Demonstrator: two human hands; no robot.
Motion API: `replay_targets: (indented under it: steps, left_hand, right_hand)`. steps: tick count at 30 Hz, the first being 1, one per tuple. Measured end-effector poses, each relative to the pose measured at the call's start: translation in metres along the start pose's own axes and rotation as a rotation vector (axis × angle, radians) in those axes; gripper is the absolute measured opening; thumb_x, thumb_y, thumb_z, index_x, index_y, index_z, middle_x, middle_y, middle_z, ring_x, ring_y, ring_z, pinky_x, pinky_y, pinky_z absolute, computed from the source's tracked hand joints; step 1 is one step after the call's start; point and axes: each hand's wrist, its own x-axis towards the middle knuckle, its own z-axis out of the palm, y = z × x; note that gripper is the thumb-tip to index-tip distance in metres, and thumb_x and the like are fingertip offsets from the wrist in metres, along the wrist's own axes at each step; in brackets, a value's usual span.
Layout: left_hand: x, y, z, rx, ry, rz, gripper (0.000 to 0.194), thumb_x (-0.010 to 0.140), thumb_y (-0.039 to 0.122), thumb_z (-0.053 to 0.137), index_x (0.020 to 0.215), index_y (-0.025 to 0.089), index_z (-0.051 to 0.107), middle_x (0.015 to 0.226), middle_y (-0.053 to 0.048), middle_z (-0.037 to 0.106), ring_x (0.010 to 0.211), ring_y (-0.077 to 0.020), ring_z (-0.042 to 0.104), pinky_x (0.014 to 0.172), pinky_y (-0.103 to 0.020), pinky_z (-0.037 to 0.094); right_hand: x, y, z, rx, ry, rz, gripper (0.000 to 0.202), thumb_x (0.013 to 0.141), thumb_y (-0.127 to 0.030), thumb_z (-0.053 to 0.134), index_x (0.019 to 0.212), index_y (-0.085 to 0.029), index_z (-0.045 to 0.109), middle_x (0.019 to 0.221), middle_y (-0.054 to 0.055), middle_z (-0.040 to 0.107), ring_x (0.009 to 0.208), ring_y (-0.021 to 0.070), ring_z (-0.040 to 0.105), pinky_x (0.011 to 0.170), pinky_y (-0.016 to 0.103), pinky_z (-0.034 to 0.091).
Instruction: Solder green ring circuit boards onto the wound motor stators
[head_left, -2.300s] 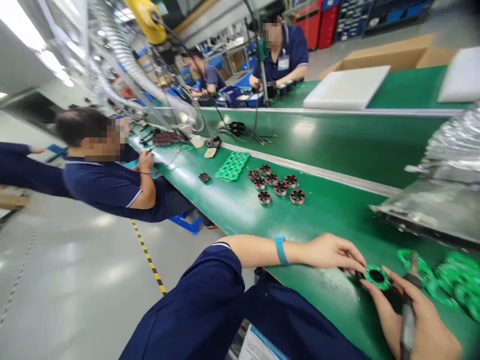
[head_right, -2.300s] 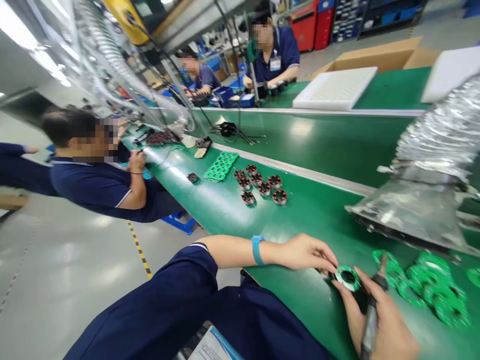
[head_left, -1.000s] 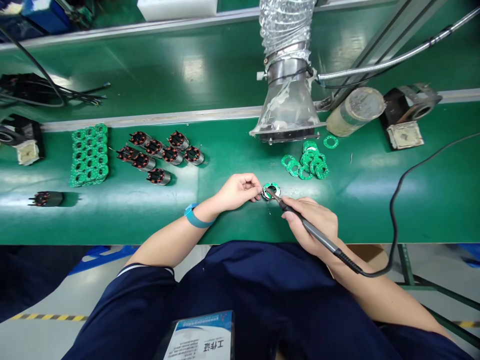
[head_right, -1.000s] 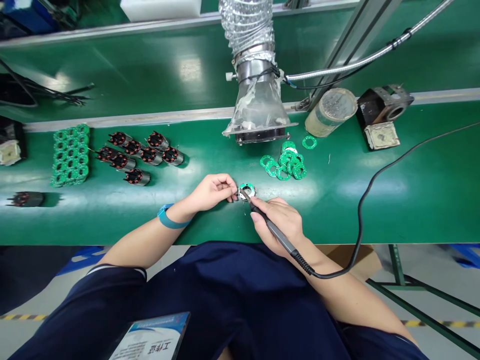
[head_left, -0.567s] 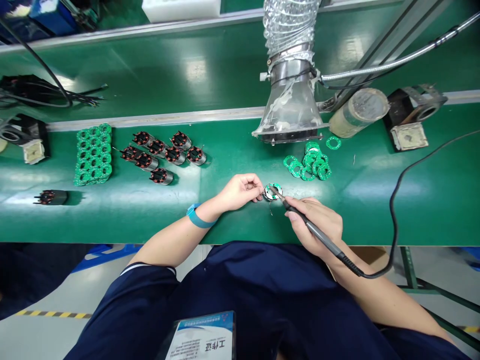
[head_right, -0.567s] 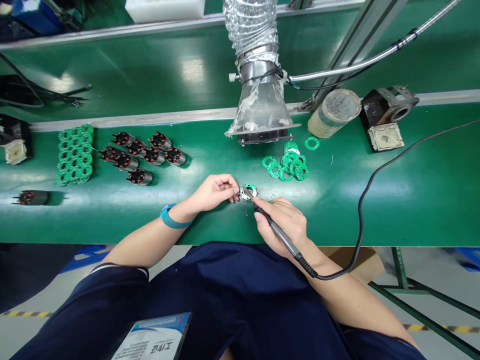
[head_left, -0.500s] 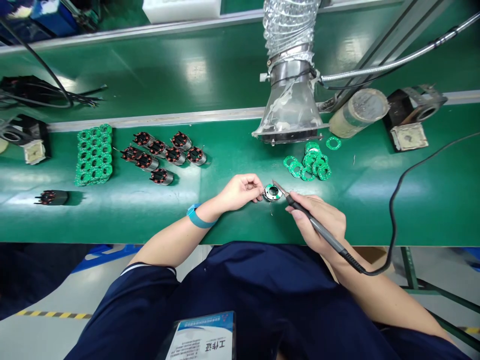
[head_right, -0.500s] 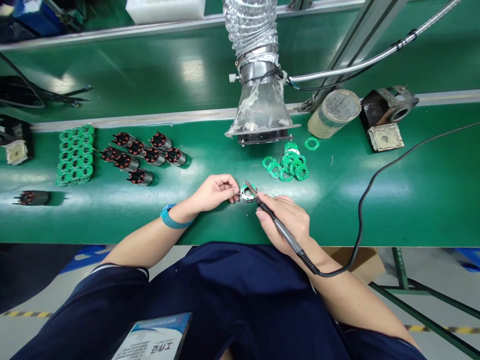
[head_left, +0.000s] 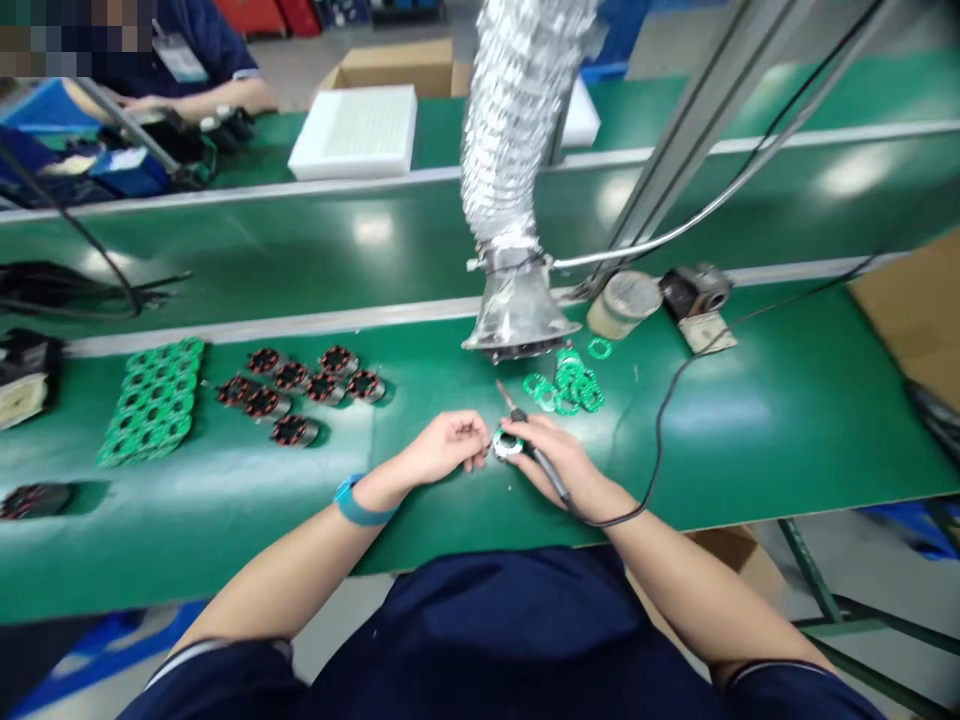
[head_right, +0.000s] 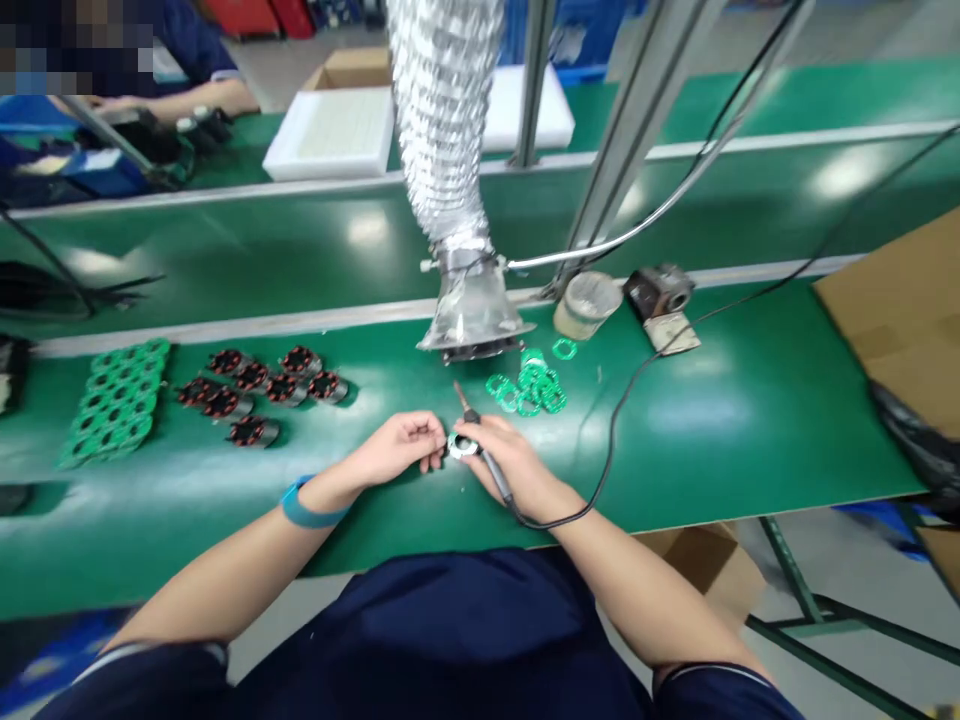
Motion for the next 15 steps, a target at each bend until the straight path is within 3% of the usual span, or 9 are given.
replay_targets:
  steps: [4, 7, 9, 12, 15]
  left_hand:
    - [0.002, 0.002, -0.005, -0.16, -0.097, -0.276, 0.042, 0.08, 0.053, 0.076, 0.081, 0.013, 0.061, 0.068, -0.005, 0.07, 0.05, -0.0138, 0.064, 0.041, -0.02, 0.042]
    - [0.007, 0.005, -0.009, -0.353, -0.135, -0.466, 0.033, 0.075, 0.041, 0.078, 0.079, 0.012, 0.063, 0.064, -0.003, 0.065, 0.045, -0.0099, 0.057, 0.038, -0.018, 0.035]
    - [0.008, 0.009, -0.009, -0.429, -0.105, -0.52, 0.027, 0.071, 0.033, 0.079, 0.078, 0.013, 0.061, 0.061, 0.002, 0.058, 0.042, -0.006, 0.049, 0.037, -0.016, 0.028]
    - [0.006, 0.015, -0.005, -0.394, -0.088, -0.482, 0.03, 0.068, 0.03, 0.081, 0.077, 0.016, 0.057, 0.061, 0.005, 0.053, 0.042, -0.0039, 0.042, 0.039, -0.015, 0.022]
    - [0.002, 0.013, 0.002, -0.161, -0.021, -0.268, 0.032, 0.076, 0.041, 0.078, 0.078, 0.018, 0.055, 0.06, 0.005, 0.054, 0.043, -0.0065, 0.043, 0.043, -0.018, 0.026]
  right_hand:
    - [0.001, 0.007, 0.008, 0.053, 0.025, 0.047, 0.043, 0.092, -0.024, 0.073, 0.134, -0.025, 0.063, 0.114, 0.01, 0.072, 0.105, 0.0217, 0.07, 0.094, 0.037, 0.058]
    - [0.003, 0.008, 0.01, 0.098, 0.052, 0.061, 0.042, 0.09, -0.022, 0.075, 0.131, -0.025, 0.065, 0.111, 0.009, 0.072, 0.102, 0.0207, 0.07, 0.093, 0.036, 0.058]
    - [0.003, 0.009, 0.011, 0.13, 0.072, 0.08, 0.043, 0.088, -0.023, 0.076, 0.129, -0.025, 0.067, 0.11, 0.008, 0.071, 0.099, 0.0202, 0.07, 0.091, 0.035, 0.059]
    - [0.0, 0.011, 0.015, 0.161, 0.094, 0.104, 0.043, 0.087, -0.024, 0.077, 0.129, -0.027, 0.068, 0.109, 0.006, 0.07, 0.097, 0.0204, 0.07, 0.09, 0.035, 0.059]
    - [-0.001, 0.013, 0.018, 0.168, 0.123, 0.12, 0.043, 0.086, -0.023, 0.078, 0.128, -0.028, 0.069, 0.107, 0.005, 0.07, 0.094, 0.0201, 0.07, 0.089, 0.034, 0.059]
